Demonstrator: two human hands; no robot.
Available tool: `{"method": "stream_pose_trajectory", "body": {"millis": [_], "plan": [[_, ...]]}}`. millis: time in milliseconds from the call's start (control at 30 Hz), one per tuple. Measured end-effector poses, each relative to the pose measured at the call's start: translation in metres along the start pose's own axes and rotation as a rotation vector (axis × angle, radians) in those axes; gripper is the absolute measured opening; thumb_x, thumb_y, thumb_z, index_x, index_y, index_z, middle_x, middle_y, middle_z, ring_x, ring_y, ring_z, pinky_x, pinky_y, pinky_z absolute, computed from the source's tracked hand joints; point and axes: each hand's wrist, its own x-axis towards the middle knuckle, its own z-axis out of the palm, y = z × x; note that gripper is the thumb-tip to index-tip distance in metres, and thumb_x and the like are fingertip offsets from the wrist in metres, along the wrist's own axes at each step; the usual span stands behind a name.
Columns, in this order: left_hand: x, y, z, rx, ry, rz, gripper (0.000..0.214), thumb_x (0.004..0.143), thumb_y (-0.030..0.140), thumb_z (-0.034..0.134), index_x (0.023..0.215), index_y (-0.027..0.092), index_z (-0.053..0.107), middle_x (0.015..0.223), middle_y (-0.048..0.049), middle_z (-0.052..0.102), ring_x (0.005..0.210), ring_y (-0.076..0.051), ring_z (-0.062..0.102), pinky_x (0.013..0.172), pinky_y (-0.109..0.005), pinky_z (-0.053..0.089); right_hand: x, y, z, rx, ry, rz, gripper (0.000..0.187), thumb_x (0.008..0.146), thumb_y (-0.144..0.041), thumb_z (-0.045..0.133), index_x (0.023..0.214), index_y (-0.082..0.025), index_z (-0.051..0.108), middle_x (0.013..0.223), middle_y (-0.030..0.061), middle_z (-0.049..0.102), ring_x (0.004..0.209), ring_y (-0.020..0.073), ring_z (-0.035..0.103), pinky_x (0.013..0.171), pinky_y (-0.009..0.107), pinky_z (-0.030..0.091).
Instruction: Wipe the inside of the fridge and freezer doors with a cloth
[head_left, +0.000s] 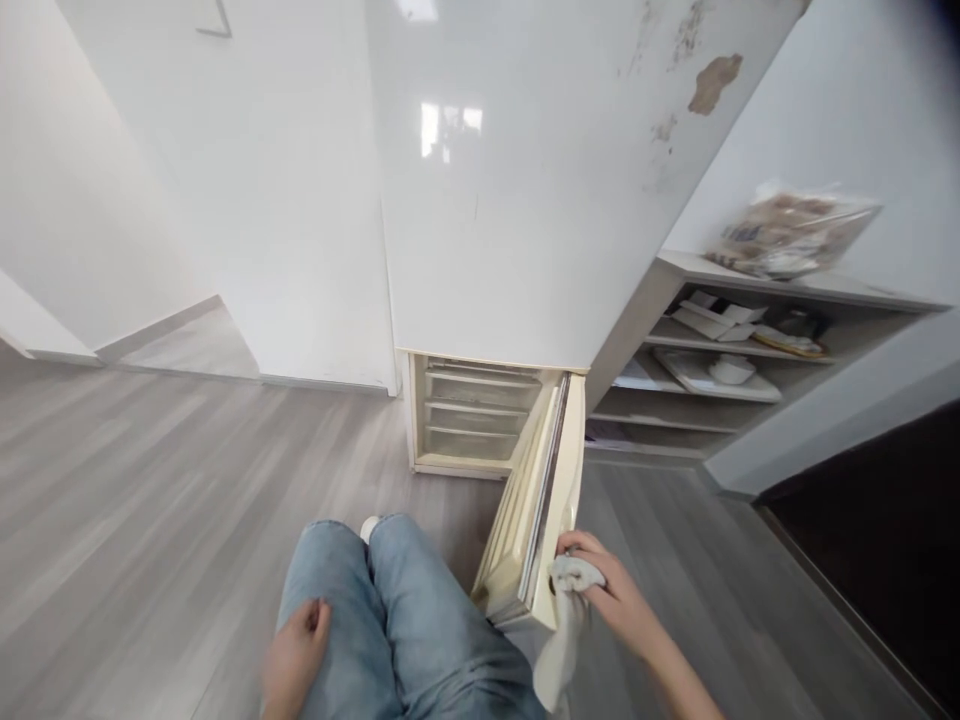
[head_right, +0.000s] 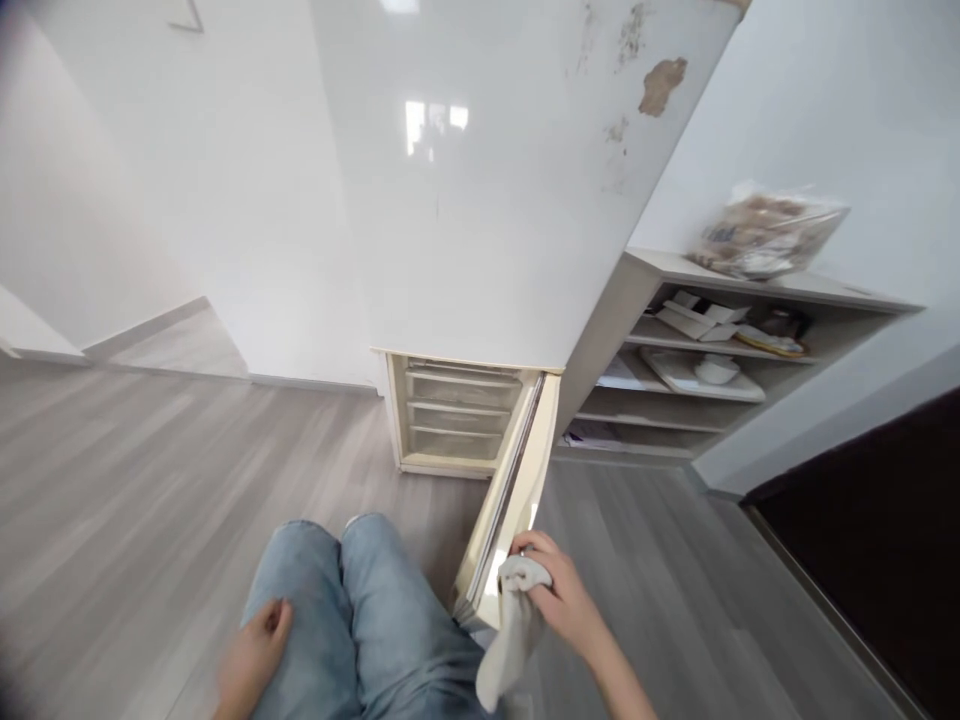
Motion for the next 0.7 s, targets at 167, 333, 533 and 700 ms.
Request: {"method": "stream_pose_trajectory", "body": {"millis": [167,333,533,700], "plan": [[0.01,0.016,0.01,0.01,-0.005,0.081,0.04,0.088,0.05,0.026,0.064,0.023,0.043,0.062,0.0002,0.057,0.065,-0.018,0.059,0.059,-0.028,0.033,-0.017,0.005,-0.025,-0.057,0.066,0.094,0.016,0.072,-0.022,0.043,0.074,-0.021,0.059,0.086,0.0068,0.062,0.082,0.0212,0.058,0.075,0.032,0.045],[0.012,0.048,0.019,0.09,-0.009,0.206,0.038,0.088,0.048,0.026,0.066,0.022,0.044,0.067,-0.002,0.062,0.067,-0.018,0.06,0.06,-0.029,0.031,-0.03,0.015,-0.038,-0.079,0.108,0.153,0.018,0.072,-0.023,0.043,0.075,-0.021,0.061,0.084,0.0064,0.064,0.082,0.022,0.06,0.076,0.033,0.046],[0.011,0.088,0.03,0.149,-0.062,0.317,0.037,0.089,0.045,0.027,0.067,0.022,0.046,0.072,-0.0035,0.066,0.071,-0.019,0.062,0.06,-0.029,0.029,-0.047,0.016,-0.055,-0.099,0.182,0.263,0.022,0.076,-0.033,0.046,0.073,-0.022,0.065,0.085,0.0083,0.068,0.082,0.0243,0.063,0.077,0.035,0.05],[0.016,0.104,0.037,0.156,-0.095,0.354,0.037,0.089,0.045,0.027,0.067,0.022,0.047,0.072,-0.0042,0.068,0.072,-0.02,0.064,0.06,-0.03,0.03,-0.075,0.047,-0.092,-0.088,0.363,0.434,0.029,0.07,-0.041,0.051,0.079,-0.024,0.073,0.09,0.011,0.073,0.089,0.0291,0.067,0.081,0.04,0.052]]}}
